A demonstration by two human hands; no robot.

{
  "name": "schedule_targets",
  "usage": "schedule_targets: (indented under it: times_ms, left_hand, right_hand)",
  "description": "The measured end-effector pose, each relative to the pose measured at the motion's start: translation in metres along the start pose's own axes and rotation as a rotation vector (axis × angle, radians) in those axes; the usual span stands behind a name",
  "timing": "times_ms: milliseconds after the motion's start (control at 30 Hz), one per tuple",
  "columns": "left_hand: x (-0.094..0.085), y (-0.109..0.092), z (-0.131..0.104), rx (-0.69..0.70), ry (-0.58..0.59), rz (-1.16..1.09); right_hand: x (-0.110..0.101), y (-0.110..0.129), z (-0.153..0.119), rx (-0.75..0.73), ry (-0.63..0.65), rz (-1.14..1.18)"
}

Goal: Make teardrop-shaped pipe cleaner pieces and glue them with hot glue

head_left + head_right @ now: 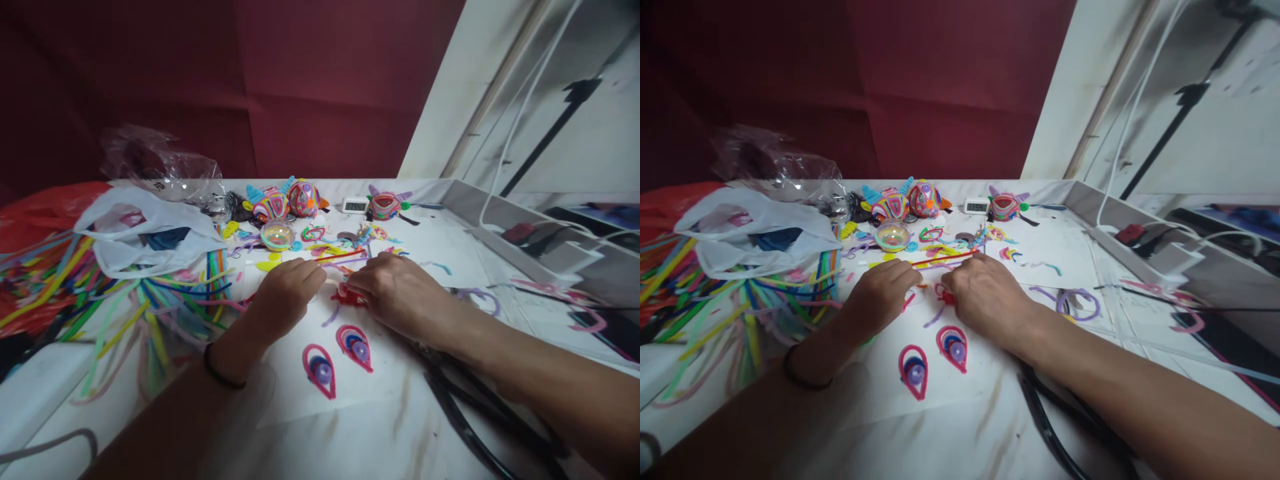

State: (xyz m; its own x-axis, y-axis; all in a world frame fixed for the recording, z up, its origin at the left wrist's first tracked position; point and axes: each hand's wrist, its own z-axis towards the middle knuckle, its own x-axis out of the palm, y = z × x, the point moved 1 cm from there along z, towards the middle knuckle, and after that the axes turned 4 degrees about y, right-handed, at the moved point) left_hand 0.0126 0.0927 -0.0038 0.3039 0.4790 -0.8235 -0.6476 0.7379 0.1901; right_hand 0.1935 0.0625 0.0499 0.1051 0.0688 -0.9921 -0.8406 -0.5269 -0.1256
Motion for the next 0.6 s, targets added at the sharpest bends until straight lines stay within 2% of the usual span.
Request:
schedule_targets:
  times_ms: [200, 333, 400, 467, 533, 600]
  left_hand:
    - [-0.001, -0.008, 0.005, 0.049, -0.050, 0.019]
    - [-0.005, 0.005, 0.001, 0.044, -0.115, 0.027]
    - [-0.007, 0.016, -0.003, -0.002, -0.174, 0.037]
    - [-0.008, 0.025, -0.006, -0.107, -0.224, 0.064]
    - [-0.007, 0.027, -0.007, -0.122, -0.218, 0.015]
    - [-0.005, 0.023, -0.006, -0.115, -0.177, -0.072]
  right_hand:
    - [0.003, 0.003, -0.016, 0.038, -0.046, -0.037]
    - [0.005, 0.000, -0.038, -0.052, -0.169, 0.046]
    - [0.004, -0.009, -0.051, -0.094, -0.287, 0.098]
    - [0.004, -0.024, -0.058, -0.067, -0.393, 0.109]
    - [0.006, -0.042, -0.058, -0.039, -0.374, 0.093]
    - [0.012, -0.059, -0.050, 0.101, -0.289, 0.101]
